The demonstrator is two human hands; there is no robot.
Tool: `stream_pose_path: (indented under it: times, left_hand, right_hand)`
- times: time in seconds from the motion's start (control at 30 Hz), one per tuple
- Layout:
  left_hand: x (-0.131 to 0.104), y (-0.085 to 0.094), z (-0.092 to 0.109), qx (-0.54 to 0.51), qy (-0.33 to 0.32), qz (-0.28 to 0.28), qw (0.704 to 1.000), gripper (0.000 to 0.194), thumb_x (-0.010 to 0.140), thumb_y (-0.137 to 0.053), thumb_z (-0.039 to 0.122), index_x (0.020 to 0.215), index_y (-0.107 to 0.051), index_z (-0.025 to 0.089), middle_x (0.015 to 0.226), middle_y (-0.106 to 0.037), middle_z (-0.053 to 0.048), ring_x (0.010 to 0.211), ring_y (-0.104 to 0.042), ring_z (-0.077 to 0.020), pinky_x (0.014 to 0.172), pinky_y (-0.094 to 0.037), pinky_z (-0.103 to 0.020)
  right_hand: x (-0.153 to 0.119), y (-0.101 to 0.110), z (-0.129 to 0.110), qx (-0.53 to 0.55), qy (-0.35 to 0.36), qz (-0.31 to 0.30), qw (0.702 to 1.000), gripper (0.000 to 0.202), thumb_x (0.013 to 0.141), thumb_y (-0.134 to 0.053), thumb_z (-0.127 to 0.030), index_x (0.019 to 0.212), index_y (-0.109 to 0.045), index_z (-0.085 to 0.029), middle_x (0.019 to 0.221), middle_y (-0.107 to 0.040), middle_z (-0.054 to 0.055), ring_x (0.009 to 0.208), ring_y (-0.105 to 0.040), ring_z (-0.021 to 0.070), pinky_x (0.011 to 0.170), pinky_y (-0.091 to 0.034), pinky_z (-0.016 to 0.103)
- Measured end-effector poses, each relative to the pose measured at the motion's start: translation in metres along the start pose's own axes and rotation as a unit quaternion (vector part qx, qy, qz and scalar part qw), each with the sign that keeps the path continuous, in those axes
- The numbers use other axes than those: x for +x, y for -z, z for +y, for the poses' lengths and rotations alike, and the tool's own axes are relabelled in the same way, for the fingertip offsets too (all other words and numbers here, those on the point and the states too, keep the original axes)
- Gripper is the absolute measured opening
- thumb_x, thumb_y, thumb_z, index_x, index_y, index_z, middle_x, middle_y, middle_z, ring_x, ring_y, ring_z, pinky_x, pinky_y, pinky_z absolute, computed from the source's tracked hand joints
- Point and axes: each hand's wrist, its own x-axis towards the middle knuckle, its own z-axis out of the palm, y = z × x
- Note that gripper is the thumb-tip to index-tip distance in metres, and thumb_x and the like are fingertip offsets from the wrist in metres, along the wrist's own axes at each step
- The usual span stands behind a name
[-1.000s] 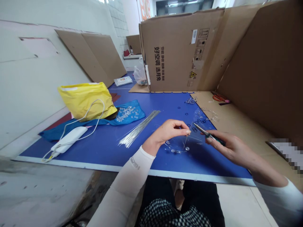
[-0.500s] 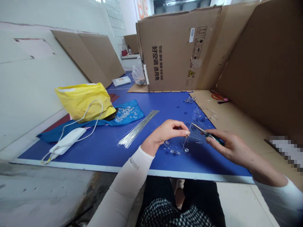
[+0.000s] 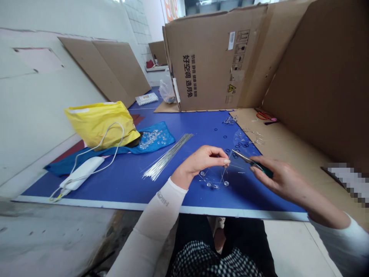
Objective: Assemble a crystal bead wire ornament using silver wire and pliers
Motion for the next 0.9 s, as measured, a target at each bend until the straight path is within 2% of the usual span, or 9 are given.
stream_pose_path:
  times: [0.3,0.57,0.77,0.9]
  left_hand:
    - [-0.001,0.000,0.001,0.001,-0.007,-0.007,1.000,0.018,0.076,-0.080,0.032,0.077,-0.073,0.015,0.075,-0.069,-0.001,0.073,-0.061,-0.0108,0.080,-0.048,-0.028]
    - [0.000,0.001,0.000,0.001,-0.013,-0.013,1.000,0.018,0.076,-0.080,0.031,0.077,-0.073,0.014,0.075,-0.069,-0.001,0.072,-0.060,-0.0101,0.079,-0.046,-0.027]
    - [-0.002,0.000,0.003,0.000,-0.003,-0.018,1.000,0.018,0.074,-0.078,0.031,0.075,-0.072,0.014,0.074,-0.067,-0.001,0.070,-0.057,-0.0097,0.071,-0.044,-0.025]
    - [-0.004,-0.001,0.004,-0.017,0.021,-0.023,0.999,0.020,0.073,-0.078,0.033,0.074,-0.071,0.014,0.071,-0.065,-0.001,0.061,-0.050,-0.0070,0.053,-0.031,-0.022]
  right_hand:
    - [0.000,0.003,-0.005,-0.007,0.021,0.009,1.000,0.038,0.099,-0.048,-0.043,0.121,-0.070,-0.021,0.112,-0.078,0.012,0.090,-0.076,0.0272,0.075,-0.062,0.040]
    - [0.002,-0.001,-0.009,-0.039,0.055,0.045,0.997,0.035,0.099,-0.046,-0.038,0.119,-0.070,-0.021,0.104,-0.078,0.013,0.086,-0.075,0.0272,0.074,-0.060,0.040]
    - [0.000,-0.007,-0.002,-0.162,0.100,0.076,0.979,0.031,0.100,-0.047,-0.030,0.122,-0.063,-0.015,0.101,-0.074,0.014,0.085,-0.070,0.0273,0.072,-0.054,0.039]
    - [0.000,-0.003,-0.001,-0.282,0.130,0.100,0.945,0.025,0.099,-0.048,-0.028,0.111,-0.065,-0.014,0.089,-0.070,0.014,0.081,-0.065,0.0285,0.071,-0.051,0.041]
